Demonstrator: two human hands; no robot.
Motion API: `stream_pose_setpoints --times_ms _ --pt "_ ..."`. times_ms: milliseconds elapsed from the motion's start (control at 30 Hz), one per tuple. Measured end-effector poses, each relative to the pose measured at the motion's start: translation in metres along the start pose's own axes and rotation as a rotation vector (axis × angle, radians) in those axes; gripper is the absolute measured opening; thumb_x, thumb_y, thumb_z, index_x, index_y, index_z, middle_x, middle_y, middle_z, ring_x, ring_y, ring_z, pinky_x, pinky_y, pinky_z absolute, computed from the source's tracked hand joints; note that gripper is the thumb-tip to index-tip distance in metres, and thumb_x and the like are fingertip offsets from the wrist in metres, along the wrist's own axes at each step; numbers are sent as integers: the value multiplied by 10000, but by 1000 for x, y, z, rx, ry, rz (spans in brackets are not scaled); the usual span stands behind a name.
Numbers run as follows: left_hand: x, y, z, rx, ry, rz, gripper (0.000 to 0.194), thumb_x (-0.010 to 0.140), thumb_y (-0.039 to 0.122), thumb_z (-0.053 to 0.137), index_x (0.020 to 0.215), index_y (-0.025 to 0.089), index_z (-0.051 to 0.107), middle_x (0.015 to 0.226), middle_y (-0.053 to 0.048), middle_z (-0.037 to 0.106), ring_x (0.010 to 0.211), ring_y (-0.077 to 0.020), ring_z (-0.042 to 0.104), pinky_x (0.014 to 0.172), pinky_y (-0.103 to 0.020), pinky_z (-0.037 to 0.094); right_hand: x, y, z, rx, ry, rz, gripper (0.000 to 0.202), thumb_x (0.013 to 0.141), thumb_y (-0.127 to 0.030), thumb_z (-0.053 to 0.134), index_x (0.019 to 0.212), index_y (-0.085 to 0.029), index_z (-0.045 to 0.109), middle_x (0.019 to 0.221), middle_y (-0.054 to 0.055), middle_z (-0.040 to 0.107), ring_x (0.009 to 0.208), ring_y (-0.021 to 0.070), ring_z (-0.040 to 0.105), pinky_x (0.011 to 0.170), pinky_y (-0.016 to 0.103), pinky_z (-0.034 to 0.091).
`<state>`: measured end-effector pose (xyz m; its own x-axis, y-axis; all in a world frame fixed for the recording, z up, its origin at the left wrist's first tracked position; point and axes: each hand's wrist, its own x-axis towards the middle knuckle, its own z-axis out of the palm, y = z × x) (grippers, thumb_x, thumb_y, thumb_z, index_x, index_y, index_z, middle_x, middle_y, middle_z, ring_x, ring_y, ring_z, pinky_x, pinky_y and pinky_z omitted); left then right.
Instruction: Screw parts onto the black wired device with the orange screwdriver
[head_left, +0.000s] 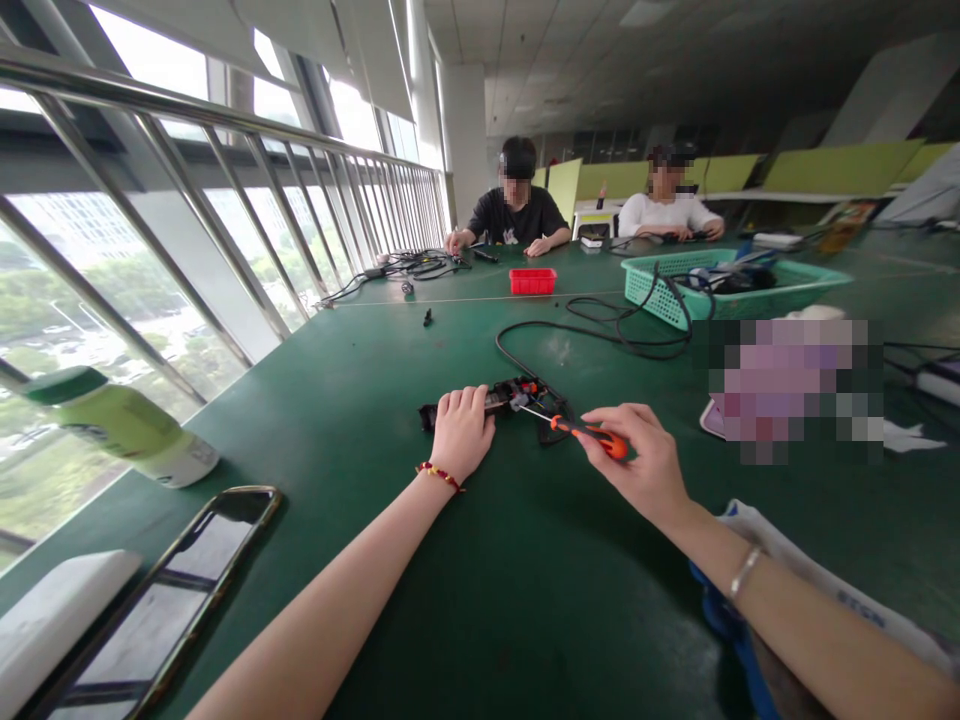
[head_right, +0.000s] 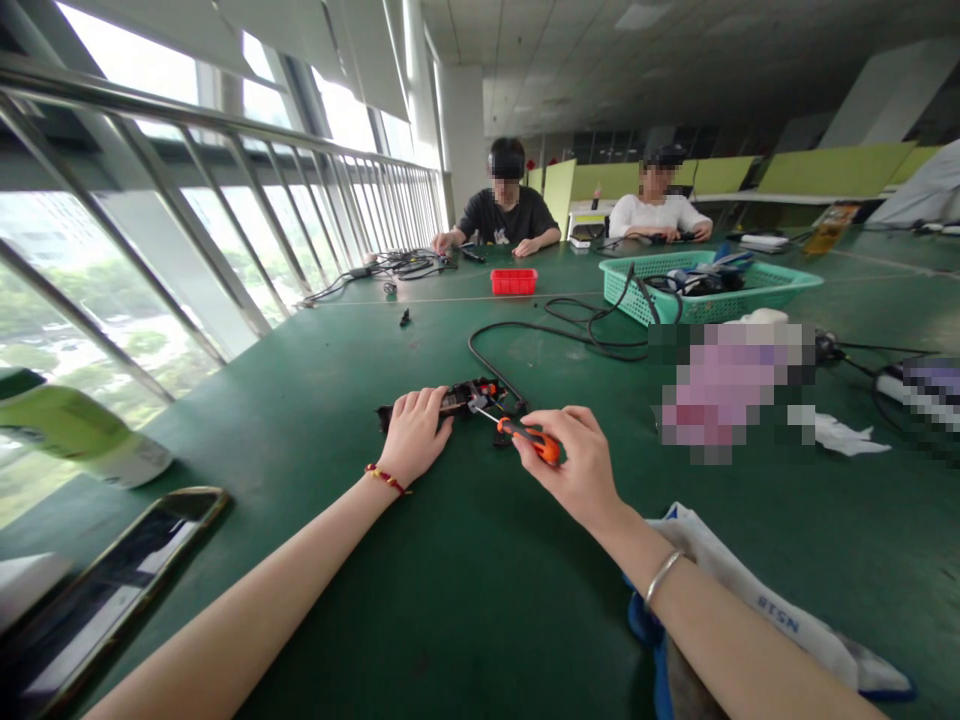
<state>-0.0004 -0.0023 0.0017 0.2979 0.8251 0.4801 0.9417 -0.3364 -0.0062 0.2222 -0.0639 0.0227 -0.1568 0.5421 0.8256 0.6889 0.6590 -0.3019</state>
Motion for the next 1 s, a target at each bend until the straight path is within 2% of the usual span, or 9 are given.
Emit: stream_pose_setpoints --times_ms 167,233,367,567,733,900,1000 --pt "0 -1 2 -2 8 3 372 837 224 441 1197 135 473 1098 -114 568 1015 -259 489 919 -402 371 0 0 1 39 70 6 337 743 -186 603 1068 -218 518 923 60 623 827 206 603 729 375 514" --pt "0 -1 3 -2 7 4 373 837 228 443 1197 136 472 1094 -114 568 1012 -259 489 917 -406 373 0 0 1 38 59 -1 314 743 -184 597 1045 -224 525 898 51 631 818 205 604 726 373 512" --pt "0 -2 2 5 -2 9 375 843 233 433 1201 132 471 1096 -108 570 1008 -259 489 921 -407 371 0 0 1 -6 -13 7 126 777 -225 585 900 -241 563 756 11 641 697 174 595 677 350 509" --pt "0 0 -1 14 -15 0 380 840 228 437 1203 121 472 1098 -108 572 1008 -262 489 926 -404 366 0 1 3 49 74 34 336 746 -188 598 1073 -210 521 919 60 621 817 196 603 725 353 513" --pt "1 0 -1 -2 -12 3 381 834 220 433 1207 150 466 1100 -109 568 1012 -259 492 925 -416 369 -1 1 3 1 22 42 144 764 -238 600 907 -234 579 792 26 634 703 176 596 648 333 511" --pt "0 -1 1 8 -12 2 384 834 216 428 1210 152 466 1099 -109 568 1016 -261 492 924 -415 369 -1 3 3 50 88 33 341 744 -202 600 1076 -223 526 932 59 625 844 208 605 743 372 513" --pt "0 -1 1 14 -11 3 381 835 219 434 1208 145 468 1102 -105 568 1013 -261 491 928 -407 366 -1 2 3 41 52 12 268 750 -208 604 1010 -230 547 882 47 635 791 199 601 716 366 515"
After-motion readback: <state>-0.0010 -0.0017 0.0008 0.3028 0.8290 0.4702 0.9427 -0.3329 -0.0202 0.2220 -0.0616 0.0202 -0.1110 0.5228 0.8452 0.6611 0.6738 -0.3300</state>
